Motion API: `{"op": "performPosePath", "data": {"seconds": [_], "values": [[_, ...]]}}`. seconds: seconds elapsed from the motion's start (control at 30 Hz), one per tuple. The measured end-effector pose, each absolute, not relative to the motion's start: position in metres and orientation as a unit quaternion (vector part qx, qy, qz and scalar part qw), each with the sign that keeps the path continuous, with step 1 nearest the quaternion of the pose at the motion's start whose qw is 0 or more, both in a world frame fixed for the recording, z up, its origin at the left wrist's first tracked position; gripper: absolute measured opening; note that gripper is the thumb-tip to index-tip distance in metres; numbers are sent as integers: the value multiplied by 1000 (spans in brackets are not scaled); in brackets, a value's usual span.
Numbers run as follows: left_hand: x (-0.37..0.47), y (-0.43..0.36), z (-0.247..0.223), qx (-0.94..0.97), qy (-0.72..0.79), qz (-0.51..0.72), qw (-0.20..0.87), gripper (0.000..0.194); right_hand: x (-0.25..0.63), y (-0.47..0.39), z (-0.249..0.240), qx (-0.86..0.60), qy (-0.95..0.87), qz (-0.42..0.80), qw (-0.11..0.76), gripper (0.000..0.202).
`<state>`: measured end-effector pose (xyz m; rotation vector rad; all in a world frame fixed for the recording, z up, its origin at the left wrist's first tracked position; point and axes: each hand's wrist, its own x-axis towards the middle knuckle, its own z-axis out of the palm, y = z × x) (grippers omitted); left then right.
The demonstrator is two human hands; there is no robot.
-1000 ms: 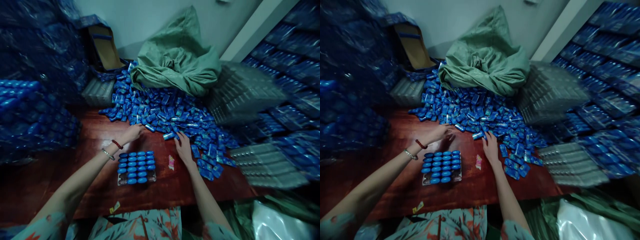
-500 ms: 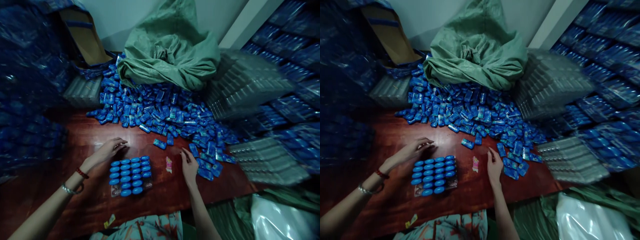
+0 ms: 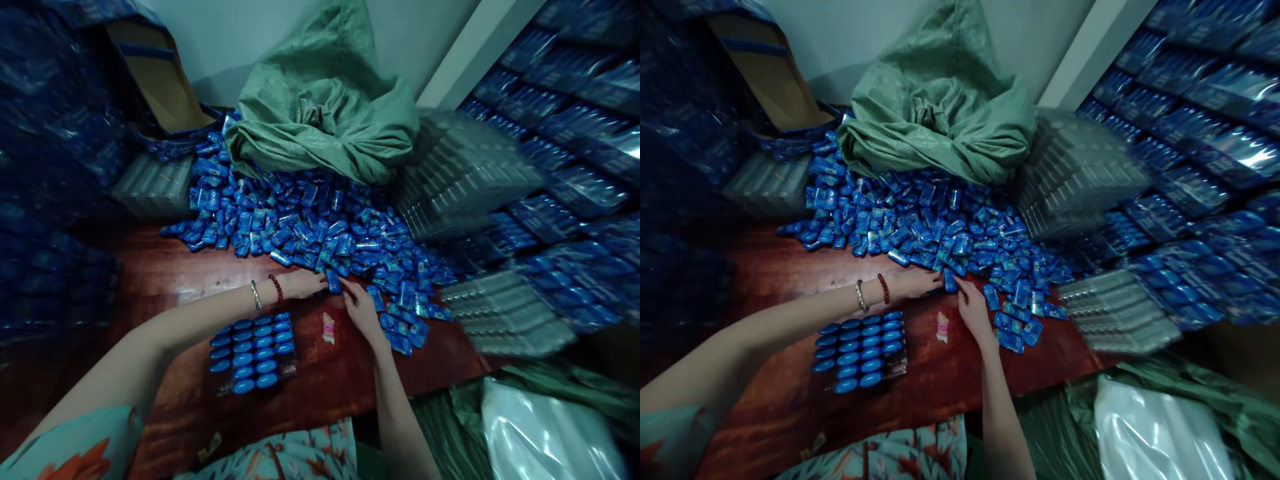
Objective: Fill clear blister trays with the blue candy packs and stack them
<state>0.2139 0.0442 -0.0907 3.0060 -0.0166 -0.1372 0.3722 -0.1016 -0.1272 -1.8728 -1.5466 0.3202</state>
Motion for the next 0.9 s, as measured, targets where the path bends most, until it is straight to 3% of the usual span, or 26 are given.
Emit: {"op": "performPosePath", "data": {"seconds": [0.17,0.27,0.33,0.47,0.57,0.73,0.9], "values": [[175,58,-76,989,69,-30,124,41,384,-90,-102,-747,-519,24,415,32],[132,62,-62,973,145,61,166,40,385,-58,-89,-739,-538,-20,405,32],[95,57,-53,948,204,142,201,40,383,-32,-83,-743,-565,-39,356,33],[11,21,-32,873,342,242,250,38,370,1,-82,-754,-633,-30,170,39],[-46,-25,-18,832,416,278,240,30,356,-4,-92,-750,-650,19,120,39],[-91,-98,-28,786,473,277,286,19,339,-51,-113,-739,-618,126,237,40],[-66,-131,-78,735,531,299,297,36,330,-105,-125,-752,-473,206,410,44]]}}
